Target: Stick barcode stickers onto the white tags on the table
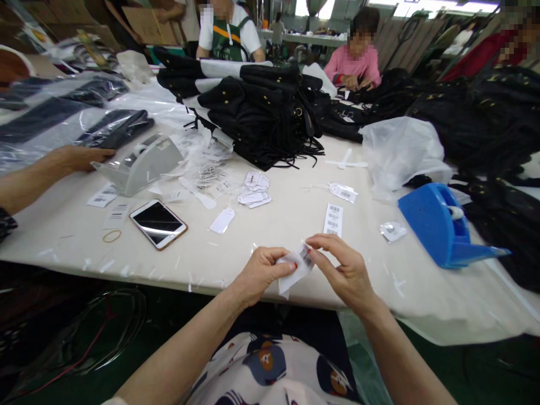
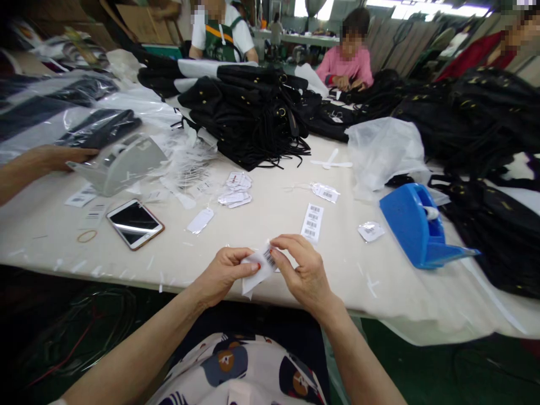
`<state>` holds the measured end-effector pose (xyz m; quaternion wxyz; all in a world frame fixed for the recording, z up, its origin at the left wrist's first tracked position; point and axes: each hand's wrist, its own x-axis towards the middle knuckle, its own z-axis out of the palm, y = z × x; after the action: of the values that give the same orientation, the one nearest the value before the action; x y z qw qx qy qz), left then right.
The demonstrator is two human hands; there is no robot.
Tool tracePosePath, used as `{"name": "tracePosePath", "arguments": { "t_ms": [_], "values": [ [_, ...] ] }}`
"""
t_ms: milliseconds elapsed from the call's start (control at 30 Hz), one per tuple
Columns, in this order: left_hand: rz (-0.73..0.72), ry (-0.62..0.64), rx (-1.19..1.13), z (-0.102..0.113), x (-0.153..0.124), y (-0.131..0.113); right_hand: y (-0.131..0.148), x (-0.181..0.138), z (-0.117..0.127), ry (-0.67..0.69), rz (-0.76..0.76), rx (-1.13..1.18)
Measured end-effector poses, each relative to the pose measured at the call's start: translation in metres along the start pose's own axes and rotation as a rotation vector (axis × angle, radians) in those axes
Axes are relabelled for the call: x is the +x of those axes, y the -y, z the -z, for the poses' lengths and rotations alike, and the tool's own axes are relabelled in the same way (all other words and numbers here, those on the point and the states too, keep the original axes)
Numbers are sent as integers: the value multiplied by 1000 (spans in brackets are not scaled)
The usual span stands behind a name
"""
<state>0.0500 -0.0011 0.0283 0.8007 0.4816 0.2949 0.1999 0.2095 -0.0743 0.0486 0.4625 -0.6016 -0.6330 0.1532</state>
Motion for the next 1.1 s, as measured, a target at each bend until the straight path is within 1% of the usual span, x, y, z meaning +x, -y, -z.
{"name": "tracePosePath", "arguments": {
  "t_ms": [67,133,300,467,600,767,867,933,1000,1067,1100],
  "values": [
    [-47,-13,-34,-3,-1,1,3,-12,-8,-31,-10,-35],
    [-79,-10,-68,-6,-2,3,7,-22,-17,-49,-60,-12],
    [-75,-37,-44,-13,-2,8,11,-33,-33,-112,-284,174],
    [-76,-80,63,-16,-3,9,10,-33,-35,-145,-374,313],
    [-65,-108,95,-17,-4,8,11,-33,-34,-152,-429,374],
    [-48,-104,111,-18,-3,8,11,-34,-35,-167,-496,415],
    [-44,-95,110,-18,-3,9,6,-34,-37,-181,-546,462],
    [-26,-81,108,-17,-3,10,-1,-33,-39,-245,-594,496],
    [-7,-70,113,-14,-1,9,-11,-31,-39,-395,-614,490],
    [-18,-72,122,-10,5,3,-20,-28,-35,-579,-564,417],
    [-32,-74,124,-6,11,-1,-23,-28,-32,-643,-512,367]
  ]
}}
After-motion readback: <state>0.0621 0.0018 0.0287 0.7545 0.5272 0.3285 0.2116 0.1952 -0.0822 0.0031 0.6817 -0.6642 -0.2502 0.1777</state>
